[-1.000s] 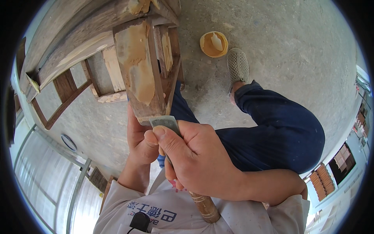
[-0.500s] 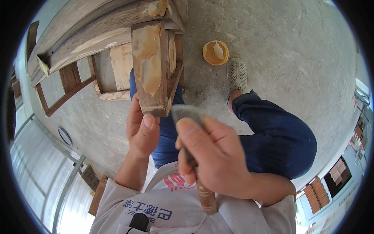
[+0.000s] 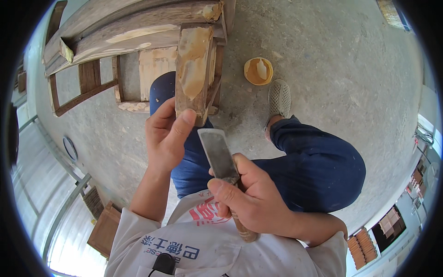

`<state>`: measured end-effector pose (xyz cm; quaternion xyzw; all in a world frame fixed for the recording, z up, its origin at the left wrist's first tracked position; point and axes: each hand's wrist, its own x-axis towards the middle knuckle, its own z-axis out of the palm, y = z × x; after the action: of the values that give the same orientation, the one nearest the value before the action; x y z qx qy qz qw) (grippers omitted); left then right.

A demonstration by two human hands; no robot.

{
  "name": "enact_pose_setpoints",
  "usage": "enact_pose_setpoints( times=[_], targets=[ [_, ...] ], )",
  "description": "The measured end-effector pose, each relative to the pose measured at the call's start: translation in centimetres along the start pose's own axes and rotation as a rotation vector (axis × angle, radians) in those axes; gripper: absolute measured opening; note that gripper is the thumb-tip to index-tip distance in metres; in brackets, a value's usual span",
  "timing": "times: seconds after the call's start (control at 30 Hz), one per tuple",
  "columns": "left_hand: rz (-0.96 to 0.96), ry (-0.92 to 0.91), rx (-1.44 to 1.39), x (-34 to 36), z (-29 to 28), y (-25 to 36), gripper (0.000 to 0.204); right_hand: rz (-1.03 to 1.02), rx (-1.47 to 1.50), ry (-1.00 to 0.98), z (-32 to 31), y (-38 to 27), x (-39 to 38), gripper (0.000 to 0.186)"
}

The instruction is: Repairing and refinishing a wooden furniture frame by applying glue, scraping excess, and sanding.

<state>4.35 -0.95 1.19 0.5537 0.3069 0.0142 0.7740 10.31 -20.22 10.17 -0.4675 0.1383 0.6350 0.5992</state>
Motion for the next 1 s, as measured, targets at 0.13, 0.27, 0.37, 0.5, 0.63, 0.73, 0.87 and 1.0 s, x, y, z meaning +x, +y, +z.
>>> enact_pose_setpoints(
  times=[0.13, 0.27, 0.37, 0.5, 0.63, 0.73, 0.87, 1.0],
  targets=[
    [-0.089, -0.03, 0.051, 0.4, -0.4, 0.7, 0.046, -0.212, -0.051, 0.14, 0.0, -0.3, -0.2, 0.026],
    [-0.001, -0.115, -0.194, 0.6, -1.6, -0.9, 0.051, -0.189, 0.016, 0.199, 0.2, 0.9, 0.6, 0.022],
    [0.055, -0.211, -0.268, 1.1, -1.9, -1.5, 0.056, -0.143, 0.048, 0.249, 0.9, 0.9, 1.7, 0.025],
    [0.148, -0.371, -0.236, 1.2, -2.3, -1.6, 0.063, -0.002, 0.067, 0.302, 2.3, 0.0, 2.8, 0.035],
    [0.041, -0.416, -0.181, 1.7, -2.9, -1.4, 0.072, 0.025, 0.129, 0.315, 3.1, -0.8, 3.0, 0.038],
    [0.026, -0.434, -0.182, 1.8, -3.2, -1.2, 0.072, 0.033, 0.126, 0.317, 3.7, -1.0, 3.0, 0.038],
    [0.005, -0.464, -0.191, 2.0, -3.6, -1.1, 0.071, 0.039, 0.131, 0.327, 4.5, -1.2, 3.0, 0.038],
    [-0.012, -0.505, -0.214, 2.3, -4.0, -1.1, 0.07, 0.027, 0.16, 0.355, 5.5, -1.7, 3.4, 0.035]
  ],
)
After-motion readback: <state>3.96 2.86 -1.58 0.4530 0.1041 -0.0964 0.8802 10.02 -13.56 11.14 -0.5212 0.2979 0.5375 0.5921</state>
